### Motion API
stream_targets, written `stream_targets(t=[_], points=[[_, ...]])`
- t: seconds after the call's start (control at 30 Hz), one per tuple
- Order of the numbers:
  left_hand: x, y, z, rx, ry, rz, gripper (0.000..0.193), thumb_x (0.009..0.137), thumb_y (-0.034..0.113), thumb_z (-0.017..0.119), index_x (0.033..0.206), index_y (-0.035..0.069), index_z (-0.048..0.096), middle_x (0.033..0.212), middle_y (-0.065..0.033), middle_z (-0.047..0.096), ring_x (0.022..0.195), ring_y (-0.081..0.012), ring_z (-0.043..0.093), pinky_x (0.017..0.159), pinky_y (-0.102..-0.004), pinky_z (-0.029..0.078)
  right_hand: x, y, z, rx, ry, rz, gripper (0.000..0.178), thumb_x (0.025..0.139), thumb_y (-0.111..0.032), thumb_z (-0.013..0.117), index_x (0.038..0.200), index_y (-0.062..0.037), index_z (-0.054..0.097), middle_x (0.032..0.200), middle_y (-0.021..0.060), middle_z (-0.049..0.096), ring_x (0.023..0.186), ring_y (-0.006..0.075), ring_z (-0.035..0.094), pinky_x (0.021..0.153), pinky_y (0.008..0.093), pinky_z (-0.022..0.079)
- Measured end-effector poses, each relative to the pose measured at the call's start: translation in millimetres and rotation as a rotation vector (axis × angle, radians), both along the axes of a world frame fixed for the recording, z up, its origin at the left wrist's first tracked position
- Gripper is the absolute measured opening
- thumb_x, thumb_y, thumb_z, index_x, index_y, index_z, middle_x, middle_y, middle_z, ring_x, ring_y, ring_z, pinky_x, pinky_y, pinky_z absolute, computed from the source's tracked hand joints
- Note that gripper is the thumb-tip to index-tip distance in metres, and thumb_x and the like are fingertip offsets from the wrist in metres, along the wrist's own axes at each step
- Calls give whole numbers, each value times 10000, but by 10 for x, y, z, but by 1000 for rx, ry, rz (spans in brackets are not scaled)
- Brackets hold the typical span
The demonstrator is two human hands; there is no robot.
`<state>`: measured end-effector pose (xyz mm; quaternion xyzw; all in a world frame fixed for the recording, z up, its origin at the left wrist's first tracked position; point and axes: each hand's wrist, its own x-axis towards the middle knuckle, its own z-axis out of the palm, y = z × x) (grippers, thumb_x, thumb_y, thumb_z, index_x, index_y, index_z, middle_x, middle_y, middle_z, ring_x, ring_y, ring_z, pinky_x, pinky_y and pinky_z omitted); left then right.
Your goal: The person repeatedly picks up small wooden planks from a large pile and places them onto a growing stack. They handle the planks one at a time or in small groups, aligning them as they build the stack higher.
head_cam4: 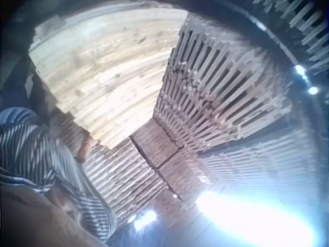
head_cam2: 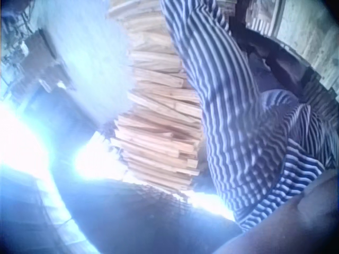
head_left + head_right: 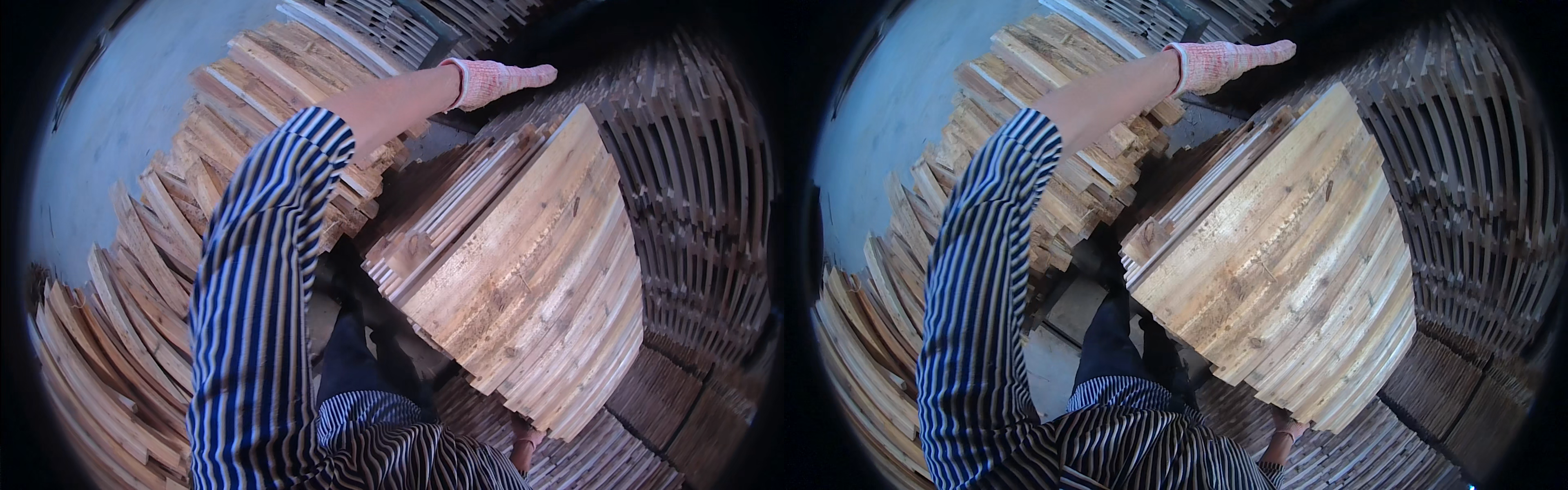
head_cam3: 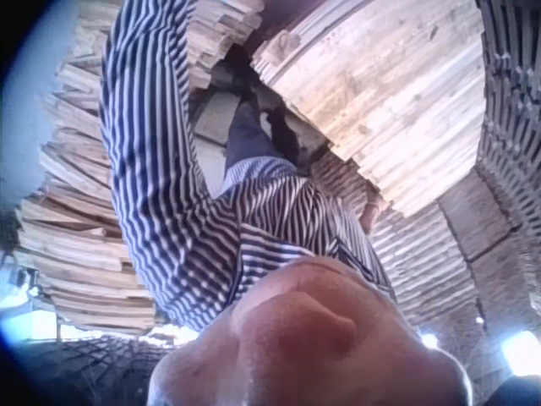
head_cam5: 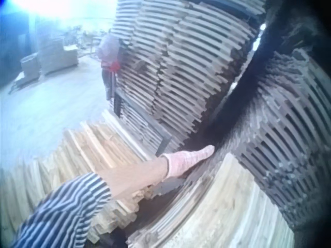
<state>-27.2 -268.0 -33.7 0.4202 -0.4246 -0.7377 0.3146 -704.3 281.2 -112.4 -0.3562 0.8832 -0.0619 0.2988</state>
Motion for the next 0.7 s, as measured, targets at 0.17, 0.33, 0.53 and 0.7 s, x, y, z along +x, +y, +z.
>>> stream_targets(t=[0.17, 0.33, 0.53, 0.7], points=[[-433, 98, -139, -52, 23, -315, 1192, 802, 849, 596, 1633, 90, 206, 1711, -196, 80, 1590, -269, -11, 1292, -436, 21, 32, 93, -19, -485, -418, -728, 906, 817, -721, 606, 1531, -183, 459, 1522, 113, 524, 1416, 366, 450, 1179, 582, 328], [-999, 272, -134, -205, -375, -270, 927, 770, 662, 791, 1334, -58, 637, 1287, -205, 673, 1225, -304, 612, 1052, -378, 473, 327, 232, 93, -922, -941, -1279, 889, 930, -750, 410, 1567, -130, 383, 1603, 122, 396, 1441, 375, 360, 1141, 693, 288], [-914, 318, 1, 128, -324, -139, 609, 882, 415, 780, 1236, -69, 673, 1079, -148, 751, 930, -200, 732, 858, -336, 589, 508, -207, -111, -1023, -677, -898, 976, 908, -814, 338, 1603, -130, 306, 1660, 131, 293, 1510, 404, 236, 1157, 734, 174], [-969, 331, -126, 208, -211, -66, 639, 910, 371, 781, 1351, -52, 594, 1208, -134, 703, 1018, -237, 700, 919, -376, 577, 775, -265, -29, -1065, -862, -1585, 1112, 858, -904, 279, 1645, -130, 150, 1715, 126, 142, 1570, 399, 100, 1186, 727, 64]])
